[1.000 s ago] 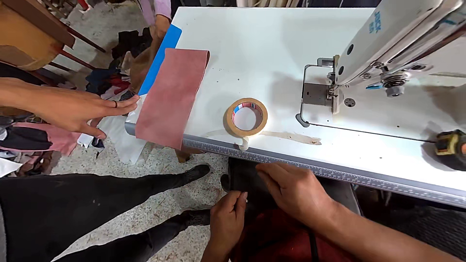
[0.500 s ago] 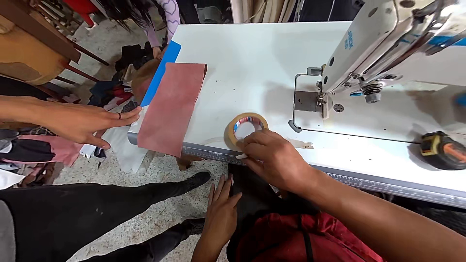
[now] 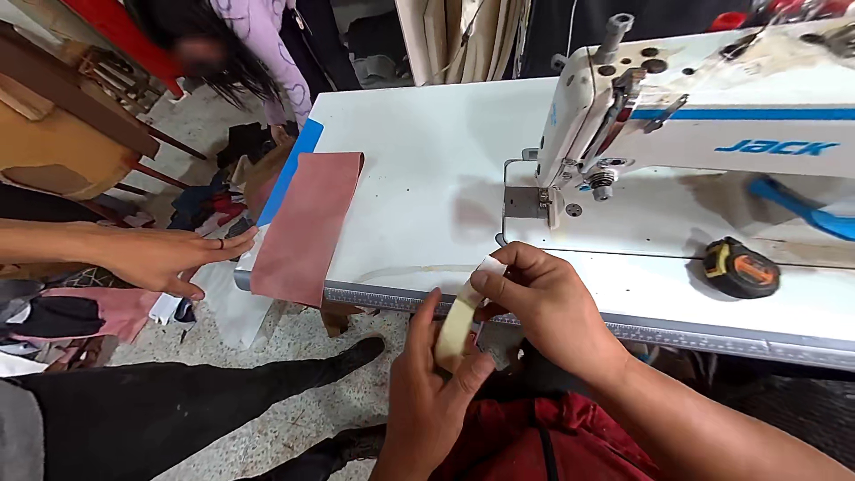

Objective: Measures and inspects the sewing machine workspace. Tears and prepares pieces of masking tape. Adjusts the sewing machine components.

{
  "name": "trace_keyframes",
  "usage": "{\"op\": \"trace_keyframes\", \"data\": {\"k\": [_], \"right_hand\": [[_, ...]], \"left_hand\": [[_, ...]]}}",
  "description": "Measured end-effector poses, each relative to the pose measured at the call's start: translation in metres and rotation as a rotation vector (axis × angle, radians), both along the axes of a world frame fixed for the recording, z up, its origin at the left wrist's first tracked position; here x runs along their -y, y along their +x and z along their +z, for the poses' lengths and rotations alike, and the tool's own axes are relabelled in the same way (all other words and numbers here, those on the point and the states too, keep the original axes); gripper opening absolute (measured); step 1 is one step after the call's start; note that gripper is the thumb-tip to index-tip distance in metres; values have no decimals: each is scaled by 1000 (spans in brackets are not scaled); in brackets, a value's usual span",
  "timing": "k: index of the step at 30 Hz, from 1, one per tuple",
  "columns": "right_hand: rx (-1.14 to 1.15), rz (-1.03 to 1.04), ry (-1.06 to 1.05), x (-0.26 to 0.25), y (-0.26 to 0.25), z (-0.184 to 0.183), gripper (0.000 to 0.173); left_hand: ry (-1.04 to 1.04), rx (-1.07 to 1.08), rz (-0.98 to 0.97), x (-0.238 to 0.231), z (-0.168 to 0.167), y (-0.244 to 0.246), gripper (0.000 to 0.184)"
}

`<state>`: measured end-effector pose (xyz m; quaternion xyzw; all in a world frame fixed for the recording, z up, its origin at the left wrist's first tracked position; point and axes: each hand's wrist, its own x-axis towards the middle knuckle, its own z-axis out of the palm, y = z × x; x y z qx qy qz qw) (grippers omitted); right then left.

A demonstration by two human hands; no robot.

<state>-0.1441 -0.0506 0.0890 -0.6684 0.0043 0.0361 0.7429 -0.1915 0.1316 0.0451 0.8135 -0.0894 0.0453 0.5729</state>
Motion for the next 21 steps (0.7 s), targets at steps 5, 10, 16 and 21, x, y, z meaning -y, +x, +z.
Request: {"op": "trace_keyframes", "data": {"k": [5, 10, 16, 21], "right_hand": [[95, -13, -164, 12, -16, -10, 7], [361, 293, -310, 48, -14, -7, 52], [582, 423, -543, 71, -5, -12, 50], [921, 332, -788, 63, -9, -25, 19]], "left_hand": [[-27, -42, -17, 15, 4, 13, 42], [-10, -187, -324, 0, 24, 43, 24], [-164, -641, -754, -3, 32, 80, 15], [-228, -848, -930, 2, 26, 90, 12]]}}
